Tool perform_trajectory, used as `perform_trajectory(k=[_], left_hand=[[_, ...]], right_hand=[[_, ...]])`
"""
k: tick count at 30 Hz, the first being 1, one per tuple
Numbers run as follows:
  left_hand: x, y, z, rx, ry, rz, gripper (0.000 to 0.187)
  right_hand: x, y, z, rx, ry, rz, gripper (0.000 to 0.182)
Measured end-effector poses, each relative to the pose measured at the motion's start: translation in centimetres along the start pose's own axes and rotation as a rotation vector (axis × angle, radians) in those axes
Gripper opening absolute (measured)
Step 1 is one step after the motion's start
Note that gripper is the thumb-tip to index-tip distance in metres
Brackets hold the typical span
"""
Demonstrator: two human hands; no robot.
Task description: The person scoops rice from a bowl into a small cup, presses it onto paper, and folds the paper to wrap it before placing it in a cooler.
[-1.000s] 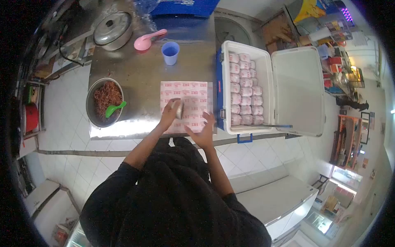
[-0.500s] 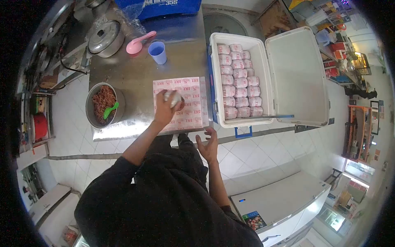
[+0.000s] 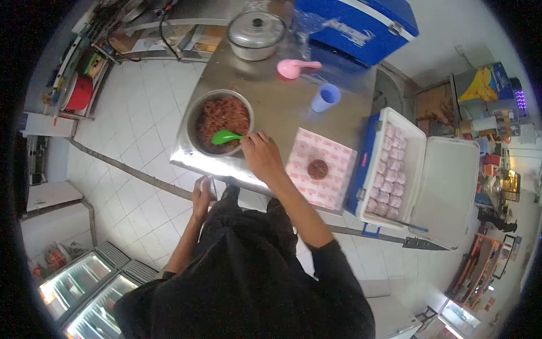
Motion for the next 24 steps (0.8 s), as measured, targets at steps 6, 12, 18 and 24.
perform_trajectory(k=[6,12,18,24], left_hand=[[5.7,2.4,5.9,0.263,-0.022,-0.291,0.046],[4.8,6.2,10.7,0.188,-0.07,-0.356,0.046],[1.6,7.4,12.4,0.121,-0.066,-0.217,0.048],[0.3,5.4,12.8,0.01,0.019,-0.076,0.053]], right_hand=[[-11.2,-2.1,4.7,0.264,-0.412,-0.414,0.018],[-12.7,-4.7,7.8,0.185,-0.661,-0.438,0.017],[-13.2,-4.0,15.1,0.086,-0.379,-0.529,0.021],[-16.6,-2.2,14.3,0.216,-0.516,-0.57,0.03]])
Point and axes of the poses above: each hand's wrist, its own z-axis towards the middle knuckle, its own x-axis out of the back of the hand, y = z × x, the point moved 8 cm from there along z, towards the middle knuckle, and after that the axes turned 11 degrees about y, right-handed, at the moved point
